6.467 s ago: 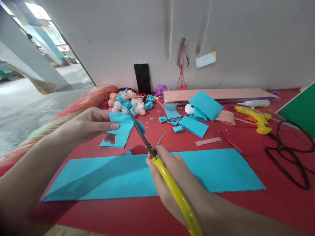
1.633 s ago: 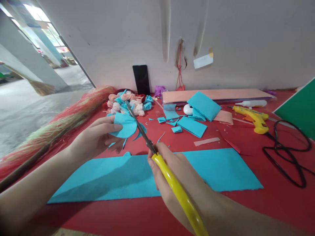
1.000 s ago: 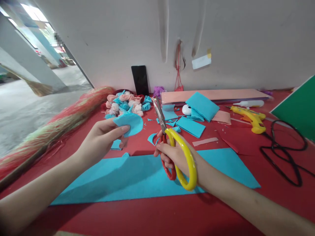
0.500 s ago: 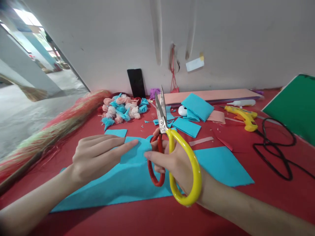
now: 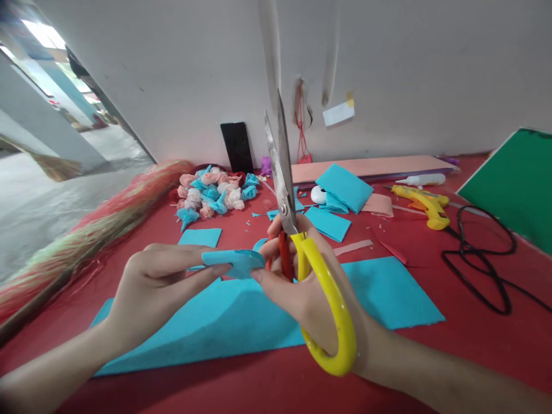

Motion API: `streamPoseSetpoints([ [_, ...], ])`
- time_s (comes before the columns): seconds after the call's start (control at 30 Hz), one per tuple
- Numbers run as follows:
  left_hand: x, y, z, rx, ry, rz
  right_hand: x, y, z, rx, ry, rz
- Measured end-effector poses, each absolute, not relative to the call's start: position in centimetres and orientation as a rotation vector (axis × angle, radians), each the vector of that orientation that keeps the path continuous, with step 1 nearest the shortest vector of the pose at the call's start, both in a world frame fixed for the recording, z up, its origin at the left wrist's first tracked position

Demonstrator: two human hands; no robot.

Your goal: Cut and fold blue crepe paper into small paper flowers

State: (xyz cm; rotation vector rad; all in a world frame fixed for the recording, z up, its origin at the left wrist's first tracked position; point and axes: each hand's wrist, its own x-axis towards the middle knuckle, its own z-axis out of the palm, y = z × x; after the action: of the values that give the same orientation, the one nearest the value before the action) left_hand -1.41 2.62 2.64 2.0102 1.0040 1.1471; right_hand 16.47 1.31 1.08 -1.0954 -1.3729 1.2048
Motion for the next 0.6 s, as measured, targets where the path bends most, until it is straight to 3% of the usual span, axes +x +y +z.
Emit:
streamPoseSetpoints([
  [0.23, -2.6, 2.7, 2.5, 2.479, 0.981, 1.312, 16.7, 1.4, 2.1, -1.094, -1.252, 1.301],
  [0.4, -3.7, 2.8, 2.0, 3.202, 0.825, 1.132, 16.4, 1.0, 1.4, -1.011, -1.22, 1.389],
  [0.5, -3.5, 2.9, 1.5, 3.186, 0.73, 1.107, 16.2, 0.8, 1.2, -1.055, -1.225, 1.329],
  [0.6, -2.8, 3.3, 1.7, 2.761, 0.981, 1.204, 16.3, 0.9, 1.3, -1.088, -1.265, 1.326],
])
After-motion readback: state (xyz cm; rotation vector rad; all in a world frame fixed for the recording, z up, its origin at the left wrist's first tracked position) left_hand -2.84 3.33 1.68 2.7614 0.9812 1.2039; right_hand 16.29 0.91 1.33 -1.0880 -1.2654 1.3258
